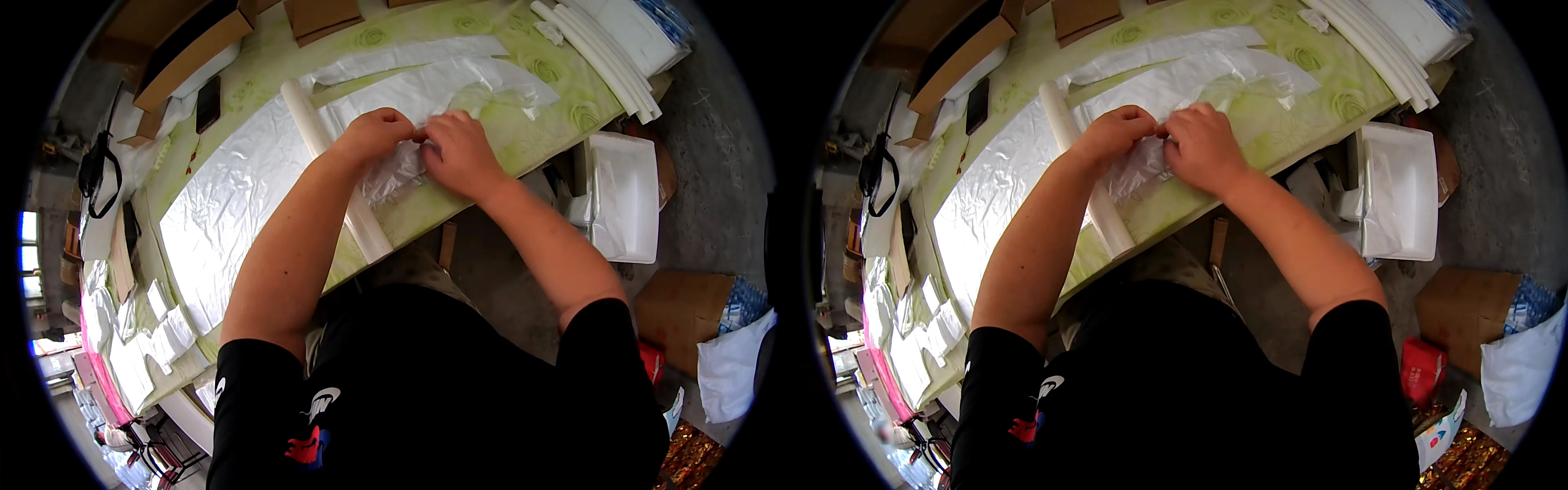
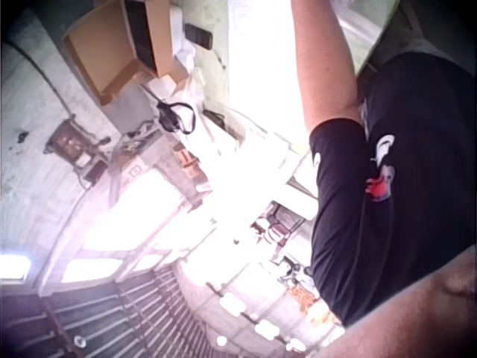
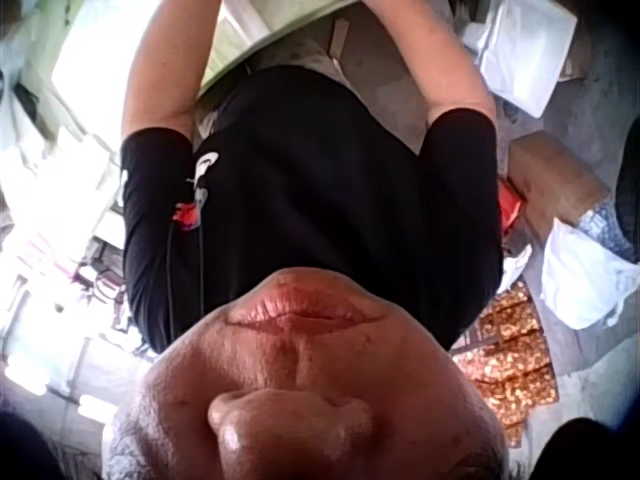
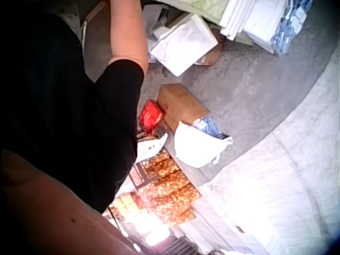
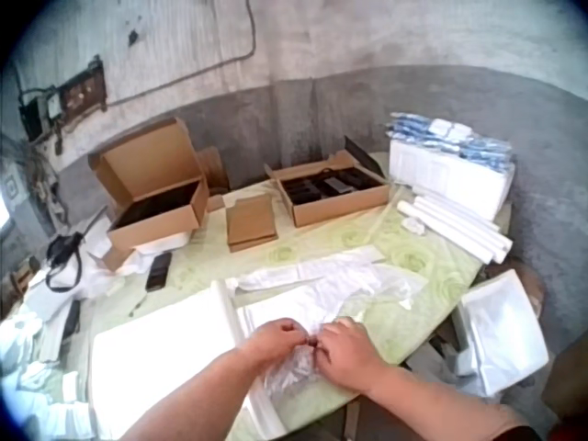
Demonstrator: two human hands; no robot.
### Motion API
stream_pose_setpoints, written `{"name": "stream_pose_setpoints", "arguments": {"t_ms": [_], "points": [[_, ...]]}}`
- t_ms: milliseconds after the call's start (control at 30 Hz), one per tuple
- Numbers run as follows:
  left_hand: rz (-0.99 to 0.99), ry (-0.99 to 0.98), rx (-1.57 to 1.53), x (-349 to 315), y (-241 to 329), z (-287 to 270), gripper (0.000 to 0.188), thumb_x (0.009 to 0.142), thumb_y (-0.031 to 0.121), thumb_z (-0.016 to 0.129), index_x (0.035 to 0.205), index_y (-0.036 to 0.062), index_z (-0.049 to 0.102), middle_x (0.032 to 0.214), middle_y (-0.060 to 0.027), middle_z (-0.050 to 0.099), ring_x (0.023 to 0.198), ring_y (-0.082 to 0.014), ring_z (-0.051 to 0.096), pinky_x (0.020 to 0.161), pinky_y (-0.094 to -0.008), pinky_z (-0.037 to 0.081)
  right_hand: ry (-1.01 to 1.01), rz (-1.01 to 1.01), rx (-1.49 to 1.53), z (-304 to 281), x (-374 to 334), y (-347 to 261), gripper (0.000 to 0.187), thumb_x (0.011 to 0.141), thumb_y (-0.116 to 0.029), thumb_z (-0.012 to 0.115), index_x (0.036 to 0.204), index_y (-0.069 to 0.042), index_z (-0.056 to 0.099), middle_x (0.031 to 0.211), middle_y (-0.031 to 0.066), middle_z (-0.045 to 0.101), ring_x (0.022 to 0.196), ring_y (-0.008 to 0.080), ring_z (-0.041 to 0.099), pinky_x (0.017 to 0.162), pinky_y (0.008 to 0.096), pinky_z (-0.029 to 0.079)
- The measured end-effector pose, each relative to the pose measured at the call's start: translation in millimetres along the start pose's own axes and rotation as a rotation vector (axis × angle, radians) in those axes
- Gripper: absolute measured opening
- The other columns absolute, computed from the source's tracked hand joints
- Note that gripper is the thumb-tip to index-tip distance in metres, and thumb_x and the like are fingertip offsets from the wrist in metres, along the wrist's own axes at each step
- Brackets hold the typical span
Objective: The person wraps a white rectangular object in bubble wrap on a workbench. They roll the bubble wrap around the object, fold the edges, and secure the package with tape. The person repeats this process for multiple items.
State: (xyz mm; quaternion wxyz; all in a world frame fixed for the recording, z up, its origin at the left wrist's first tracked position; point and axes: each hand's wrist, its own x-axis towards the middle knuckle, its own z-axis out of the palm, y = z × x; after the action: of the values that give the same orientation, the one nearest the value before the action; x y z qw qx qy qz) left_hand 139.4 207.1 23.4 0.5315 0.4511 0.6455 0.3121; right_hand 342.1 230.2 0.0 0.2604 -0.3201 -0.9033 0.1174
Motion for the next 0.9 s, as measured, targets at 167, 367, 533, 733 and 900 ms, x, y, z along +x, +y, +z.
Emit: {"name": "stream_pose_setpoints", "arguments": {"t_ms": [167, 367, 533, 733, 900], "points": [[0.035, -0.027, 0.124, 8, -5, 0, 0.020, 0.088, 0.027, 0.071, 0.098, 0.0099, 0.073, 0.087, 0.0021, 0.065, 0.080, -0.0100, 0.055, 0.073, -0.0275, 0.046, 0.199, 0.240, -0.295, 29, 32, 50, 0.057, 0.087, -0.021, 0.068, 0.143, -0.016, 0.060, 0.146, 0.0089, 0.057, 0.125, 0.0325, 0.054, 0.104, 0.0494, 0.044], [0.070, 0.309, -0.133, 15, 21, 16, 0.062, 0.086, 0.047, 0.079, 0.130, 0.0054, 0.064, 0.111, -0.0070, 0.071, 0.102, -0.0193, 0.064, 0.090, -0.0349, 0.052, 0.384, 0.098, -0.265, 20, 37, 41, 0.076, 0.084, -0.019, 0.071, 0.155, -0.028, 0.047, 0.160, 0.0088, 0.045, 0.128, 0.0331, 0.049, 0.106, 0.0479, 0.042], [0.063, 0.310, -0.549, 28, 44, 20, 0.029, 0.095, 0.029, 0.075, 0.112, 0.0089, 0.063, 0.097, -0.0016, 0.063, 0.087, -0.0141, 0.056, 0.080, -0.0310, 0.050, 0.293, -0.137, -0.216, 24, 38, 41, 0.066, 0.080, -0.013, 0.069, 0.144, -0.027, 0.059, 0.156, 0.0086, 0.049, 0.129, 0.0309, 0.050, 0.105, 0.0468, 0.042], [0.285, 0.287, -0.765, -37, 18, -49, 0.019, 0.096, 0.019, 0.074, 0.108, 0.0120, 0.062, 0.095, 0.0013, 0.060, 0.082, -0.0118, 0.055, 0.078, -0.0322, 0.051, 0.428, 0.398, -0.236, 30, 41, 54, 0.065, 0.083, -0.015, 0.066, 0.148, -0.022, 0.057, 0.157, 0.0129, 0.047, 0.136, 0.0350, 0.045, 0.110, 0.0520, 0.040], [0.130, 0.644, -0.499, -130, -37, -143, 0.041, 0.095, 0.016, 0.074, 0.132, 0.0105, 0.061, 0.097, 0.0012, 0.064, 0.087, -0.0080, 0.060, 0.075, -0.0271, 0.049, 0.452, 0.357, -0.225, 33, 38, 68, 0.057, 0.084, -0.017, 0.067, 0.140, -0.019, 0.062, 0.150, 0.0125, 0.054, 0.135, 0.0367, 0.047, 0.108, 0.0548, 0.042]]}}
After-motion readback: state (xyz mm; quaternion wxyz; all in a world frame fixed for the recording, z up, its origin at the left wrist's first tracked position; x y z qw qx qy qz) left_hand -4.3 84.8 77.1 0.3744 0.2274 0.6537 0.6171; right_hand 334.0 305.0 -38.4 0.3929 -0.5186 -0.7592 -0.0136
